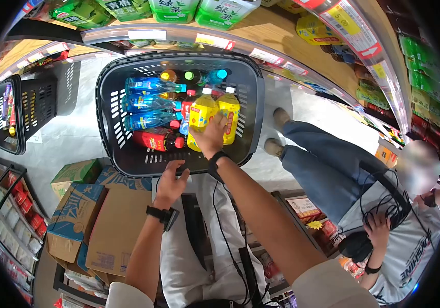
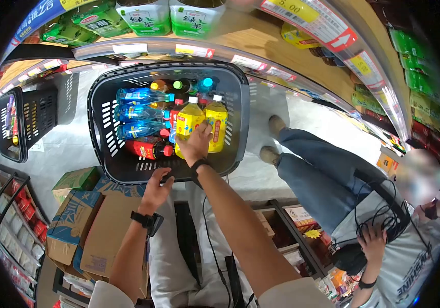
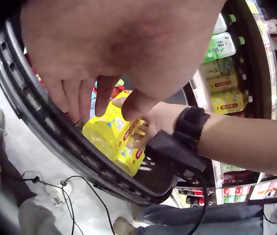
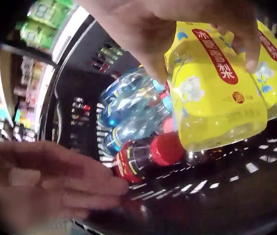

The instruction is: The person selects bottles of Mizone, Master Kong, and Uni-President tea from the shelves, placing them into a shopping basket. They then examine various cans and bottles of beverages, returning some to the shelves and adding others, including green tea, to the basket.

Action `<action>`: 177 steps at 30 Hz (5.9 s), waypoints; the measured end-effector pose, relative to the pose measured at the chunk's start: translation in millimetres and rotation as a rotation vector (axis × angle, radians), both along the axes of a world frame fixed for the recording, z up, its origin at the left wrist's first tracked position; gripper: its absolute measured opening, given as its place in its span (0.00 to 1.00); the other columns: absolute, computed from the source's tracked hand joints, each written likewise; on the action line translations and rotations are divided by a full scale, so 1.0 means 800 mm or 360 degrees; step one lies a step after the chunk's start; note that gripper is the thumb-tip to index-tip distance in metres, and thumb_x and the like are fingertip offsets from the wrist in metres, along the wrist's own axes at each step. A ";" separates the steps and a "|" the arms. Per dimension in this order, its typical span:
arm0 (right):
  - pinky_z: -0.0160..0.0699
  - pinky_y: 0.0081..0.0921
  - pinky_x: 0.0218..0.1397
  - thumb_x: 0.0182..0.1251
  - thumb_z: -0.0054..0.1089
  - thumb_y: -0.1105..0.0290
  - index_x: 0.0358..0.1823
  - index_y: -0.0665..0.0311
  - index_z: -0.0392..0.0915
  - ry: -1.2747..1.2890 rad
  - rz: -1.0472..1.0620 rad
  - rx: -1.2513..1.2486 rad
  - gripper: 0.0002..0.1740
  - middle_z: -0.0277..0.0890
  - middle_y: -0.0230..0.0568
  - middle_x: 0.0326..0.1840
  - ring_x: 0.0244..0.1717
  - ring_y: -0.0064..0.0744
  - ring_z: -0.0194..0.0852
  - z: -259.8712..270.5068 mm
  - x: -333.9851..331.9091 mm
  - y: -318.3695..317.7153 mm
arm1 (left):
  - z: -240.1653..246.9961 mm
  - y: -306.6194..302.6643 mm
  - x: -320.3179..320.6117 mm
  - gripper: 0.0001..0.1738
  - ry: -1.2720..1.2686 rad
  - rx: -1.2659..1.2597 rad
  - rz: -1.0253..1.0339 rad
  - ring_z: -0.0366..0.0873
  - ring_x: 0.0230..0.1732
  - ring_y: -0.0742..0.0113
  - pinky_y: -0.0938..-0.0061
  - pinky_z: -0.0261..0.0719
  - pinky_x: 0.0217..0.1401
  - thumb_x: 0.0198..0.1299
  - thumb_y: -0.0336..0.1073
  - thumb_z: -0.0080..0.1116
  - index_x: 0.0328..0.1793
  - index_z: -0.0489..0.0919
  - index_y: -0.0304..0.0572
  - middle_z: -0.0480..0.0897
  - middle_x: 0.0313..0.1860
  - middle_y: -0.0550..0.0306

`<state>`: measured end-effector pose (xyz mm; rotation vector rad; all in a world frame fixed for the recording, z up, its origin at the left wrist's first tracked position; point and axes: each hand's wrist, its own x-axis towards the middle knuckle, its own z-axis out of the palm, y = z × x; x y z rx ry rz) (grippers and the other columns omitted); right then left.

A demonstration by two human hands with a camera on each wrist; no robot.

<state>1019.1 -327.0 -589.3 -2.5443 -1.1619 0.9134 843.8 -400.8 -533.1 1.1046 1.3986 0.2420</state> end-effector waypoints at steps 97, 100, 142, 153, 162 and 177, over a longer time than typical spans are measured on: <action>0.81 0.47 0.41 0.57 0.72 0.66 0.49 0.70 0.81 0.0069 -0.0148 0.0958 0.21 0.82 0.64 0.44 0.42 0.57 0.84 0.179 0.338 0.219 | 0.062 0.487 0.354 0.18 -0.0338 0.0996 -0.0921 0.82 0.56 0.57 0.69 0.79 0.63 0.68 0.37 0.63 0.60 0.82 0.38 0.84 0.53 0.48; 0.83 0.43 0.39 0.57 0.75 0.59 0.34 0.65 0.81 0.0114 -0.0218 0.1244 0.16 0.84 0.48 0.32 0.33 0.51 0.84 0.130 0.315 0.171 | 0.025 0.504 0.335 0.17 -0.0039 0.1952 -0.1472 0.82 0.54 0.52 0.66 0.81 0.62 0.69 0.37 0.62 0.60 0.82 0.39 0.85 0.51 0.46; 0.83 0.28 0.54 0.73 0.55 0.40 0.65 0.64 0.77 0.2104 -0.0818 -0.0598 0.35 0.84 0.37 0.55 0.53 0.29 0.86 0.173 0.018 -0.062 | 0.098 0.046 0.006 0.39 -0.0864 -0.1099 0.0643 0.80 0.63 0.58 0.58 0.80 0.63 0.69 0.58 0.58 0.79 0.65 0.44 0.78 0.66 0.50; 0.81 0.27 0.39 0.71 0.39 0.25 0.68 0.52 0.71 0.1732 -0.0666 -0.1005 0.42 0.81 0.29 0.48 0.42 0.20 0.80 0.187 0.021 -0.078 | 0.091 0.013 0.008 0.41 -0.1234 -0.1492 0.0983 0.74 0.71 0.50 0.45 0.71 0.74 0.71 0.65 0.48 0.79 0.64 0.44 0.73 0.73 0.48; 0.74 0.28 0.68 0.72 0.66 0.65 0.74 0.59 0.62 0.2334 -0.0369 -0.0105 0.33 0.72 0.32 0.69 0.68 0.25 0.71 0.189 0.089 -0.080 | 0.084 0.069 0.030 0.43 -0.1405 -0.0937 0.0413 0.68 0.75 0.57 0.60 0.66 0.77 0.54 0.32 0.60 0.80 0.63 0.42 0.73 0.73 0.51; 0.75 0.31 0.70 0.56 0.77 0.77 0.71 0.66 0.63 0.0888 -0.0208 0.1588 0.42 0.74 0.45 0.68 0.67 0.31 0.75 0.193 0.251 0.101 | 0.108 0.301 0.297 0.30 -0.0621 0.1238 -0.0241 0.76 0.60 0.29 0.52 0.75 0.64 0.57 0.17 0.47 0.69 0.68 0.25 0.77 0.54 0.20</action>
